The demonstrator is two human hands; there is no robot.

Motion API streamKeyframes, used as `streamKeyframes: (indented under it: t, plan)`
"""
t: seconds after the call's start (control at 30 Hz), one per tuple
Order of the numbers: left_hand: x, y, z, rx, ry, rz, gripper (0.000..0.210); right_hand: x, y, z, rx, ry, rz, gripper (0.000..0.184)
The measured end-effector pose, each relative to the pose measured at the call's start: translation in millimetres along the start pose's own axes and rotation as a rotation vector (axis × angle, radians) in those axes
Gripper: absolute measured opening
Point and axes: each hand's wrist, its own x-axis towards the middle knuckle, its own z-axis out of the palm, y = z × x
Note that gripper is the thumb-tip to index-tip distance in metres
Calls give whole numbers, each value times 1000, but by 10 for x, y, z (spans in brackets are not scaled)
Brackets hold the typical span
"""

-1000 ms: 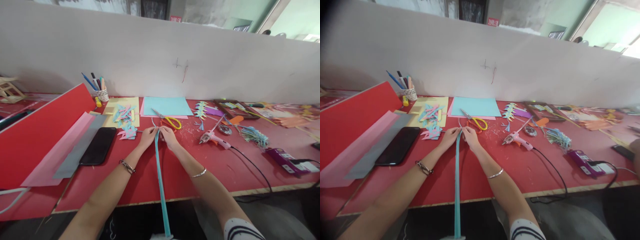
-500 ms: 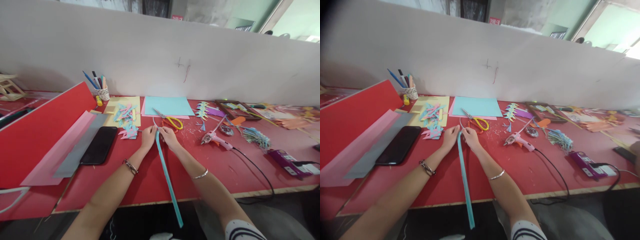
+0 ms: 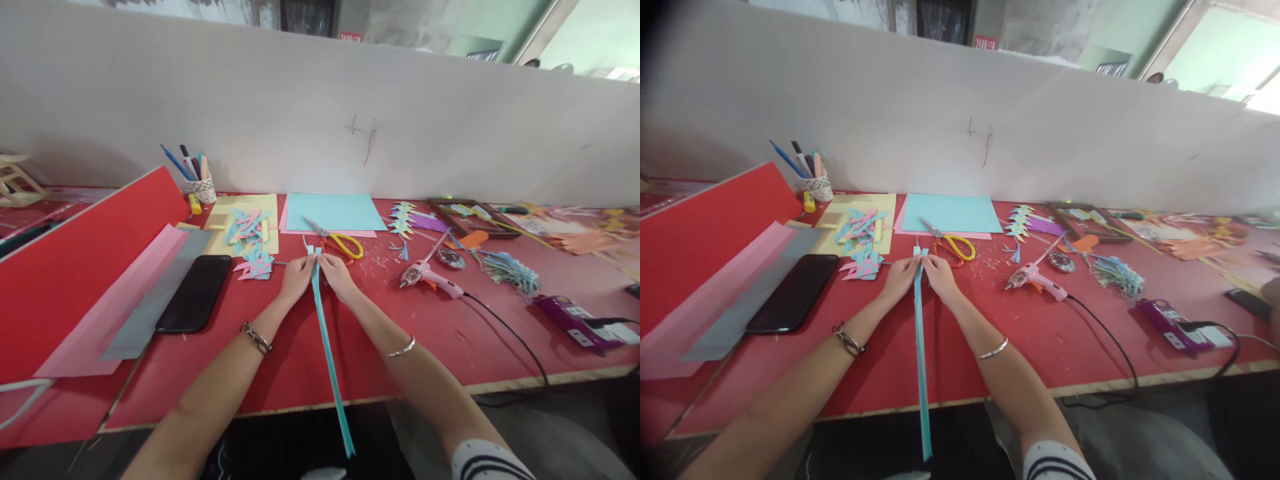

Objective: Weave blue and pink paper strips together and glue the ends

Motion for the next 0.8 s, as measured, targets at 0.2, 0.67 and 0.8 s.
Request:
streamKeyframes:
  t: [0.2,0.67,0.8]
  plan:
    - [10,-23,-37,28,66,-1,38,-2,10,2,-24,-1,7,29]
    - [-14,-9,-34,22,-11,45,33,46,78,-8,32,22,-63,27]
    - [-11,-1,-33,34,55,47,32,48,98,3,32,20,-73,28]
